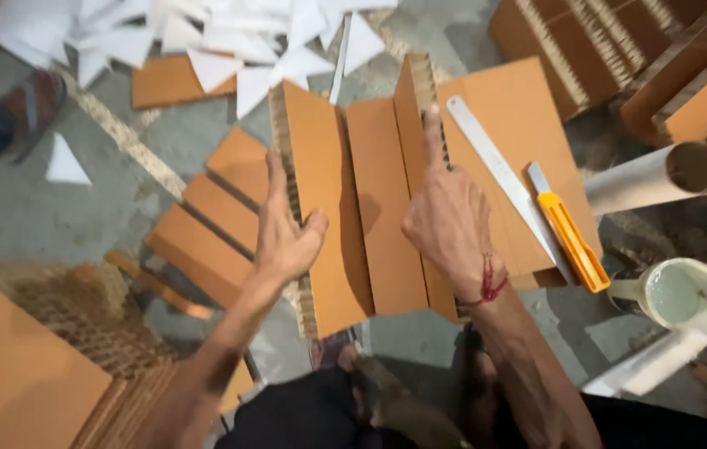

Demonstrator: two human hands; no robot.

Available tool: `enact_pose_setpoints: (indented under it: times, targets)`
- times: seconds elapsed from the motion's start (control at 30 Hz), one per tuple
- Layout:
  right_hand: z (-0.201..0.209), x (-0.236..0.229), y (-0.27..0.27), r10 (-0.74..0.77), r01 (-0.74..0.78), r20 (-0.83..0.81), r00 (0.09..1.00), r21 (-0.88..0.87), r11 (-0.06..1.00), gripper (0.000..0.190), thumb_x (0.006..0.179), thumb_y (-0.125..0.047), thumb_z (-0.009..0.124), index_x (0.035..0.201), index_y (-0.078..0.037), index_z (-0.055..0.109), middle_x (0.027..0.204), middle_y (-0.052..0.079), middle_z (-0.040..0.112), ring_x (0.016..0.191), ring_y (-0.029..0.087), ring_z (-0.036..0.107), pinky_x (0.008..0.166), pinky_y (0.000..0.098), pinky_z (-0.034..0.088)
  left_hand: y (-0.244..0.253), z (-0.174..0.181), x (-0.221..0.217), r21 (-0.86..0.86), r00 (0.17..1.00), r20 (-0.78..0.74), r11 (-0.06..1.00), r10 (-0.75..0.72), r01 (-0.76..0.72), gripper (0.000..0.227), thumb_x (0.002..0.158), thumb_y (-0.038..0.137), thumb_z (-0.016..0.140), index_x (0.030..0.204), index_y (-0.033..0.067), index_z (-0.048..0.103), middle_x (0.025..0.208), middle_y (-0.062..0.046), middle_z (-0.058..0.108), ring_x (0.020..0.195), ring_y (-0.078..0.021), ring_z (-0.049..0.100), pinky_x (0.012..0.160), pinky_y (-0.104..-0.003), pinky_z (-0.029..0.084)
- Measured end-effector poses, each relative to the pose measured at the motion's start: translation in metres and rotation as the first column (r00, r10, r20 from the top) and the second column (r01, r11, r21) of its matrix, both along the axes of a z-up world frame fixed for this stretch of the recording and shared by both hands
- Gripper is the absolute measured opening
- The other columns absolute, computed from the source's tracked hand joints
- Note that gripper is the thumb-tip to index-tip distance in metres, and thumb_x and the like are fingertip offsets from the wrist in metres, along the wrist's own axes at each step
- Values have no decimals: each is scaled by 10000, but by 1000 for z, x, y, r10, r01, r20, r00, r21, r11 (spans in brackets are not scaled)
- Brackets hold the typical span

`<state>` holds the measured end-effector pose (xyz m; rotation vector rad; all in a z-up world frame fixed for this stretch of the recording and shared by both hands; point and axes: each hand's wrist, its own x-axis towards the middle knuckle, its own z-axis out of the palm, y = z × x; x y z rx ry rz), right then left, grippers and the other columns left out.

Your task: The person uses a utility knife and a metal ruler to cut a large sheet of corrugated cardboard into multiple strips. They score the cardboard along the ruler's edge and then snap the material apart to separate the pieces.

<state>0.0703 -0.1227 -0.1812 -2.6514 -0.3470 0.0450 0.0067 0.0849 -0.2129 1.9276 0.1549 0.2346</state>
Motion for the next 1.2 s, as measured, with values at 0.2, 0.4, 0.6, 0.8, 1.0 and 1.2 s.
enact_pose_setpoints:
  times: [0.2, 0.4, 0.6, 0.8, 1.0, 1.2]
  targets:
    - [-4, 3, -1, 6, -6, 23, 1000, 8, 1000, 1002, 791, -6, 623, 1640, -44, 90, 711, 252, 634, 627, 439, 641, 599, 536, 512, -5, 4, 5, 276, 996, -75, 961, 38, -16, 983, 825, 26, 604, 1586, -111, -3, 1576, -354, 360, 1455, -439, 434, 1147, -377, 405]
    - [4, 0, 9, -13, 12, -25, 1000, -37, 999, 1020, 792, -16, 638, 1640, -67, 73, 735, 288, 635, 624, 460, 635, 592, 542, 512, -11, 0, 10, 376, 999, 46, 926, 5, -22, 973, 812, -17, 616, 1574, -142, 22, 1624, -398, 230, 1528, -509, 281, 1254, -442, 297]
    - [-1, 1, 8, -46, 46, -88, 995, 5, 999, 961, 869, -27, 634, 1643, -55, 67, 723, 252, 644, 567, 399, 649, 522, 512, 520, -55, 8, 25, 332, 1000, 23, 943, -21, 12, 1048, 715, -104, 559, 1579, -127, -33, 1654, -404, 72, 1551, -532, 145, 1277, -480, 237]
    - [2, -1, 7, -36, 36, -16, 999, 22, 999, 996, 805, -28, 666, 1632, -49, 112, 701, 266, 639, 589, 434, 638, 559, 523, 508, -62, 12, 32, 322, 1000, 13, 947, -1, -3, 1017, 719, -99, 542, 1569, -122, -16, 1643, -410, 60, 1538, -536, 125, 1254, -444, 252]
    - [2, -1, 0, 7, -8, 10, 1000, 88, 996, 956, 806, -44, 635, 1618, 8, 134, 643, 243, 638, 579, 442, 630, 568, 544, 497, -57, 7, 32, 333, 999, 27, 943, -23, 13, 989, 727, -94, 530, 1560, -133, -2, 1632, -413, 89, 1535, -536, 133, 1269, -456, 203]
    - [7, 0, 6, -34, 35, -63, 997, 23, 999, 921, 829, -70, 614, 1615, -18, 137, 601, 239, 629, 528, 432, 618, 534, 539, 492, -61, 8, 31, 331, 1000, 29, 944, 0, -10, 989, 717, -107, 518, 1564, -129, 8, 1627, -416, 98, 1529, -549, 122, 1264, -464, 211]
